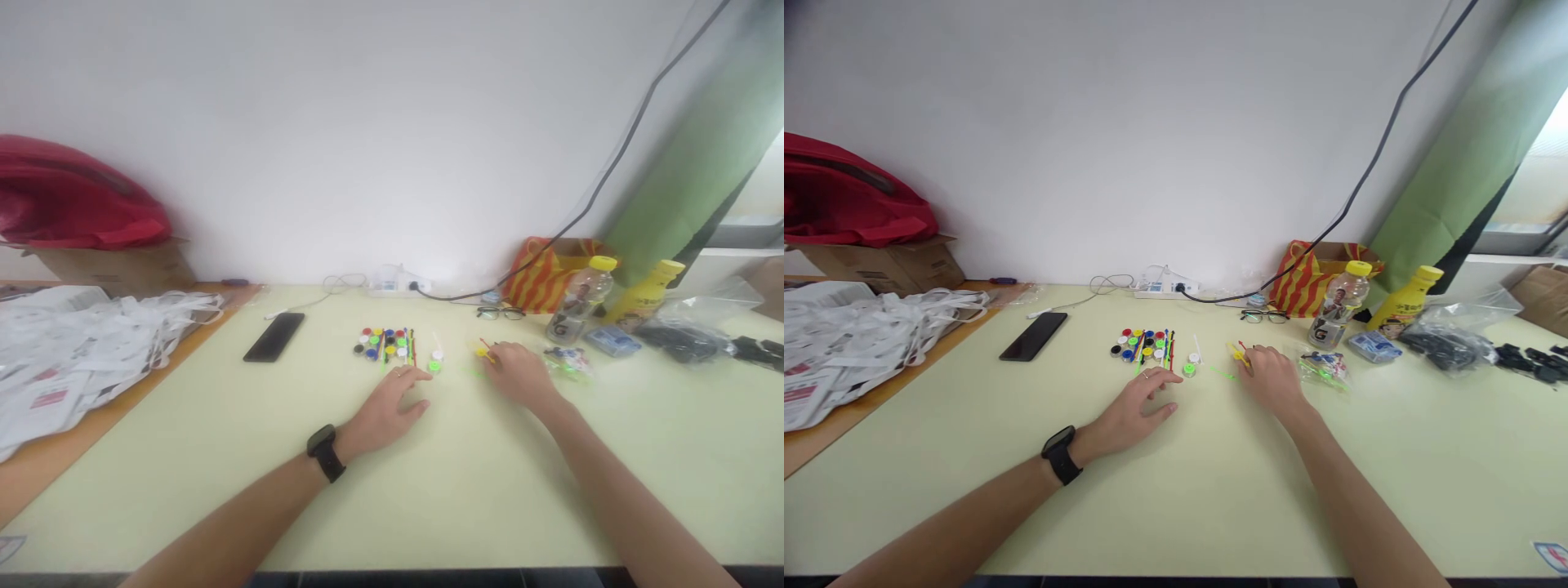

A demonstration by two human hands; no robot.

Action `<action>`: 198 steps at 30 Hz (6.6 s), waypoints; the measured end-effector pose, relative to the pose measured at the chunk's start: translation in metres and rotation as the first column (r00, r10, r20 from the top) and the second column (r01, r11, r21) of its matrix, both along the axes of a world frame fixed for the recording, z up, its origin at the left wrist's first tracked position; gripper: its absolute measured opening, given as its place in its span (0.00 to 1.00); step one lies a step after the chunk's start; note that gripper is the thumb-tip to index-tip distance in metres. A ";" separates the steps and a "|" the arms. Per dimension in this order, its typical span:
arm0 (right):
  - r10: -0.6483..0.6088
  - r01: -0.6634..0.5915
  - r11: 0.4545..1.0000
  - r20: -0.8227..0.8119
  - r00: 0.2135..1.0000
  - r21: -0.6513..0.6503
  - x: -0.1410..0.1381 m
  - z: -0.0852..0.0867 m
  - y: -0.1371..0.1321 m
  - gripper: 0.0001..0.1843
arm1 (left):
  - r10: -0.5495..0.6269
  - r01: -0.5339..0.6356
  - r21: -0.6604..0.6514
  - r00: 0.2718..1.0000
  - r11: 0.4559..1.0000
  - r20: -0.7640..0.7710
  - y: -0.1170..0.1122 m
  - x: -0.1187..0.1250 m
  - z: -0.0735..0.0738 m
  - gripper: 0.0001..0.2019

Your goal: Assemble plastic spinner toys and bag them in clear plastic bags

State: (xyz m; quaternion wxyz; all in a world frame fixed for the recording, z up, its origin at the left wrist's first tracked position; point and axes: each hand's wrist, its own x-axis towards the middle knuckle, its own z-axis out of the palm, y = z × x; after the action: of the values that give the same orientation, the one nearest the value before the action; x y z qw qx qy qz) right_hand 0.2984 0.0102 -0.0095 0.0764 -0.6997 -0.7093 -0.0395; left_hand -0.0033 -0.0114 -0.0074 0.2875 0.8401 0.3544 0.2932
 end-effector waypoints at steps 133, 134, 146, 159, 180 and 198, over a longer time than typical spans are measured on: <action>0.467 -0.402 0.861 -0.798 0.381 0.312 -0.080 0.012 -0.049 0.08 | 0.048 0.171 -0.414 0.882 0.894 0.470 0.010 0.002 -0.002 0.16; 0.469 -0.392 0.861 -0.803 0.368 0.323 -0.080 0.012 -0.048 0.08 | 0.051 0.164 -0.407 0.882 0.899 0.468 0.011 0.002 -0.003 0.16; 0.432 -0.469 0.839 -0.861 0.266 0.276 -0.086 0.012 -0.044 0.14 | 0.047 0.139 -0.387 0.899 0.912 0.435 0.006 0.004 0.004 0.16; 0.584 -0.501 0.789 -0.688 0.431 0.356 -0.080 0.012 -0.045 0.12 | -0.018 0.025 -0.024 0.969 0.999 0.246 -0.002 0.001 0.014 0.12; 0.472 -0.486 0.836 -0.784 0.404 0.253 -0.077 0.020 -0.045 0.11 | -0.010 0.012 -0.009 0.972 1.000 0.236 0.005 -0.007 0.015 0.09; 0.593 -0.374 0.802 -0.699 0.400 0.467 -0.074 0.007 -0.046 0.29 | 0.135 0.195 -0.503 0.826 0.842 0.547 0.012 -0.001 0.010 0.16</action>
State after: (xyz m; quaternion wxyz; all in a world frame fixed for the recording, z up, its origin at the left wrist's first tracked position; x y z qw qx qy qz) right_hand 0.2240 -0.0360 -0.0021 0.4863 -0.3819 -0.7516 0.2298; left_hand -0.0041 0.0002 0.0026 0.6076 0.6060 0.3075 0.4111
